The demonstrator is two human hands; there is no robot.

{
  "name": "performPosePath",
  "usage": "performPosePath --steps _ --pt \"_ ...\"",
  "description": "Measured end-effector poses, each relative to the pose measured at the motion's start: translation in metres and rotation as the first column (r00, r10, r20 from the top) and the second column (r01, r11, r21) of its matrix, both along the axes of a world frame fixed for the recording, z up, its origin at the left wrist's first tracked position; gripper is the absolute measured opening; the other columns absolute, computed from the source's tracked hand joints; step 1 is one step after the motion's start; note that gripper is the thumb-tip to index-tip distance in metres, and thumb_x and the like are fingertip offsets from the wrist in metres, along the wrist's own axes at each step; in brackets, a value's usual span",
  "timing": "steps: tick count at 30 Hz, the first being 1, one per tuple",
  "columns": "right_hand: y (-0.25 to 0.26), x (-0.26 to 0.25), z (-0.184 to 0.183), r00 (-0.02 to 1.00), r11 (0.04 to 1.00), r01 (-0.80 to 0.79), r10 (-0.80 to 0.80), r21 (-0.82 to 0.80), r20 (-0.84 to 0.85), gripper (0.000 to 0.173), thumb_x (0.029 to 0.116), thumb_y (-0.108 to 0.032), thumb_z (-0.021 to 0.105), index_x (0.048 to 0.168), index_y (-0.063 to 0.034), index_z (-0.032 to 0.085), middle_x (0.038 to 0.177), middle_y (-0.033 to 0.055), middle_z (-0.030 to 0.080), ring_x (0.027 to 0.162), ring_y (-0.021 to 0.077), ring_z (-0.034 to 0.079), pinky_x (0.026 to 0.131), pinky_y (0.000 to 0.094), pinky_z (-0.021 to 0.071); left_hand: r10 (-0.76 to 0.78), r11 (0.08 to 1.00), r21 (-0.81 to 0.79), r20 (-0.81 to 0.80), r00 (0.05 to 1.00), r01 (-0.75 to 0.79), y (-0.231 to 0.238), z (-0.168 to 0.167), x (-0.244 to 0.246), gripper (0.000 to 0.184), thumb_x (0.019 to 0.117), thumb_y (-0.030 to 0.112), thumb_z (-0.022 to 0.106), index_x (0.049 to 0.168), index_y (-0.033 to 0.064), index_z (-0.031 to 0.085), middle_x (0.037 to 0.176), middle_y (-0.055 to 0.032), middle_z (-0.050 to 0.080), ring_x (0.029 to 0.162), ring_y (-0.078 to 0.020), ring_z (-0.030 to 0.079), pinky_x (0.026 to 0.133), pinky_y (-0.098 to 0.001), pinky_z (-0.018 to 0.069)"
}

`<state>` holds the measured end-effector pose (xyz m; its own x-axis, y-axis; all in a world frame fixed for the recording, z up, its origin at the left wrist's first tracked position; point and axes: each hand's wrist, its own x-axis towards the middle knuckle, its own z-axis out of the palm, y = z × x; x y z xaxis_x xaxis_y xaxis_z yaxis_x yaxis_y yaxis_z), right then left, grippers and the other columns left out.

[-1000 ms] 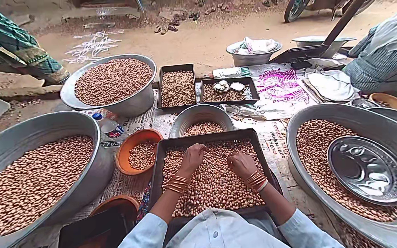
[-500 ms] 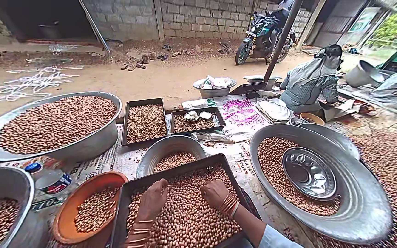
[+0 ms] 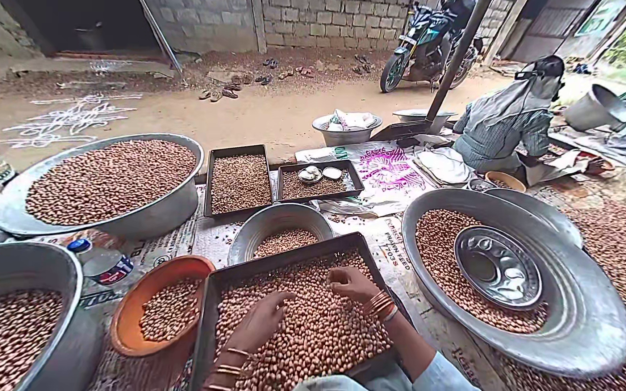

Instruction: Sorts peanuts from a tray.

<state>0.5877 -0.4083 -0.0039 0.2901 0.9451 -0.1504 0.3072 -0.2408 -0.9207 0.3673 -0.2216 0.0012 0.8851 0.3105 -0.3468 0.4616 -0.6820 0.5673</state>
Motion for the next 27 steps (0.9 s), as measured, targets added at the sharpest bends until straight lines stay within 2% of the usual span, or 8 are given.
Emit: performPosePath --steps 2,5,8,10,12,16,20,27 --pt "-0.009 -0.001 0.004 0.961 0.991 0.089 -0.058 0.103 -0.271 0.016 0.0969 -0.011 0.052 0.104 -0.0016 0.062 0.081 -0.0013 0.066 0.069 0.0065 0.064 0.067 0.0259 0.0558 -0.032 0.999 0.011 -0.066 0.997 0.033 -0.009 -0.007 0.02 0.039 0.1066 0.012 0.049 0.144 0.0139 0.061 0.141 -0.021 0.06 0.132 -0.0365 0.058 0.115 -0.0536 0.0417" --pt "-0.025 0.001 0.006 0.885 0.963 0.208 -0.109 0.174 -0.453 0.014 0.0904 -0.01 0.044 0.099 -0.0099 0.056 0.078 -0.0031 0.067 0.063 0.0075 0.065 0.056 0.0236 0.0541 0.168 0.979 0.13 -0.093 0.981 -0.156 0.009 -0.01 0.027 0.042 0.1053 0.016 0.054 0.147 0.0143 0.057 0.147 -0.0255 0.052 0.132 -0.0421 0.056 0.109 -0.0568 0.046" --pt "-0.042 0.003 0.015 0.875 0.95 0.279 -0.193 0.137 -0.444 0.019 0.0827 -0.007 0.041 0.094 -0.0157 0.053 0.07 -0.0087 0.055 0.051 -0.0001 0.048 0.044 0.0161 0.0371 0.357 0.907 0.232 0.015 0.934 -0.35 0.03 0.005 0.006 0.046 0.1015 0.017 0.062 0.146 0.0084 0.056 0.147 -0.0267 0.05 0.136 -0.0457 0.05 0.111 -0.0572 0.0436" --pt "-0.051 0.004 0.024 0.927 0.959 0.281 -0.26 0.043 -0.27 0.015 0.0871 -0.007 0.046 0.095 -0.0144 0.057 0.068 -0.0103 0.05 0.048 -0.0022 0.039 0.042 0.0153 0.0305 0.383 0.886 0.221 0.148 0.912 -0.408 0.033 0.01 -0.01 0.037 0.1006 0.014 0.063 0.136 0.0044 0.064 0.137 -0.0259 0.06 0.129 -0.0432 0.056 0.11 -0.0555 0.0443" --pt "-0.051 0.002 0.033 0.969 0.966 0.248 -0.245 -0.08 0.039 0.011 0.0984 -0.013 0.057 0.105 -0.0081 0.065 0.072 -0.0077 0.054 0.057 0.0003 0.044 0.055 0.0208 0.0375 0.346 0.904 0.188 0.205 0.915 -0.384 0.022 0.015 -0.02 0.027 0.101 0.01 0.06 0.125 0.0035 0.071 0.123 -0.021 0.068 0.119 -0.0368 0.065 0.106 -0.0518 0.0484" --pt "-0.023 -0.02 0.047 0.892 0.96 0.143 -0.02 -0.239 0.451 0.024 0.1017 -0.023 0.061 0.116 -0.0066 0.072 0.076 0.0063 0.062 0.068 0.0177 0.054 0.071 0.04 0.0473 0.214 0.968 0.102 0.154 0.965 -0.231 -0.013 0.014 -0.019 0.025 0.1009 0.003 0.055 0.113 0.004 0.077 0.117 -0.0155 0.074 0.115 -0.0289 0.068 0.107 -0.0444 0.0488" --pt "0.008 -0.039 0.052 0.849 0.943 0.03 0.151 -0.332 0.506 0.028 0.1036 -0.024 0.059 0.121 -0.0066 0.072 0.097 0.0168 0.072 0.09 0.0325 0.067 0.088 0.0523 0.0516 0.136 0.981 0.125 0.109 0.985 -0.149 -0.031 0.005 -0.016 0.027 0.1018 0.002 0.053 0.117 0.0034 0.076 0.122 -0.0169 0.072 0.121 -0.0306 0.066 0.11 -0.0434 0.0468" --pt "0.057 -0.062 0.032 0.809 0.91 -0.117 0.32 -0.398 0.493 0.028 0.1029 -0.025 0.059 0.123 -0.0088 0.071 0.111 0.0183 0.072 0.107 0.0356 0.068 0.096 0.0561 0.0506 0.123 0.981 0.145 0.022 0.992 -0.125 -0.033 -0.011 -0.003 0.026 0.103 0.007 0.053 0.117 0.0028 0.075 0.125 -0.0166 0.071 0.127 -0.0318 0.062 0.111 -0.0459 0.0459"
